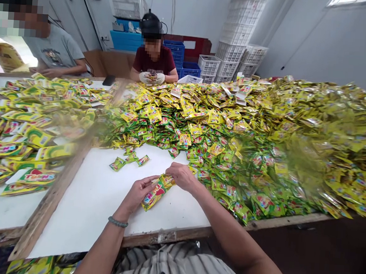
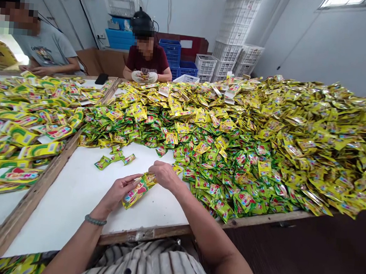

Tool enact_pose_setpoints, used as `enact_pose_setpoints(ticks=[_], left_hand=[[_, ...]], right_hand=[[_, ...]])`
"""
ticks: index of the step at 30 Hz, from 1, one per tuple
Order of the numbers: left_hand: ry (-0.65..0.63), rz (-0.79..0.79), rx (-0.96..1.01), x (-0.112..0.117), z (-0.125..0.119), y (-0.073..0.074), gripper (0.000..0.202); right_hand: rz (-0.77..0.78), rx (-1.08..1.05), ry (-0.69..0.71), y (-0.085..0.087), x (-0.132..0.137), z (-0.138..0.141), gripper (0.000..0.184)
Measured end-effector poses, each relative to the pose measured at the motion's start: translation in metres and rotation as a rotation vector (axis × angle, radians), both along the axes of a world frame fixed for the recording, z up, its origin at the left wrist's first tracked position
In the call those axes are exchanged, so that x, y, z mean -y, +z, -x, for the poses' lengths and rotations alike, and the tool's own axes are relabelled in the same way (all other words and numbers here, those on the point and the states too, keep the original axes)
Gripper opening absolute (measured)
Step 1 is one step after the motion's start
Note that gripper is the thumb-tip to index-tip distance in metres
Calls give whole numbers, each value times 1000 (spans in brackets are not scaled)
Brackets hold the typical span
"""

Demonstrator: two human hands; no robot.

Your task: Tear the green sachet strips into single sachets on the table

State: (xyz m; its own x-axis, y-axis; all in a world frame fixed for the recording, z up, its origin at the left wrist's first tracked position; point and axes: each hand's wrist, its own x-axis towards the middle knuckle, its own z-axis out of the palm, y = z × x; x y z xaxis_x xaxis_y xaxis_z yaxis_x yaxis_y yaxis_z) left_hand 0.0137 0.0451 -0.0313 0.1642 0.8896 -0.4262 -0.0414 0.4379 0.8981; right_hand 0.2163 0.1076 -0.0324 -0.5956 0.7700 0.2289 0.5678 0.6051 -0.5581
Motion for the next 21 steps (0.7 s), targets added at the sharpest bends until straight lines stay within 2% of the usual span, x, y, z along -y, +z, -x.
enact_pose_setpoints(ticks=[6, 10, 17, 21], left_hand=[[58, 86, 127, 0, 4, 4, 54], [42, 105, 179, 1, 6, 3, 51], [65, 103, 182, 0, 6, -1, 48], [44, 90, 197, 1, 6, -2, 49]], right_hand=[[-14, -26, 135, 5, -4, -3, 36], [-16, 0, 193, 11, -4, -4, 35], [38, -39, 164, 19, -2, -3, 39], [47, 36, 214, 20, -1, 0, 40]])
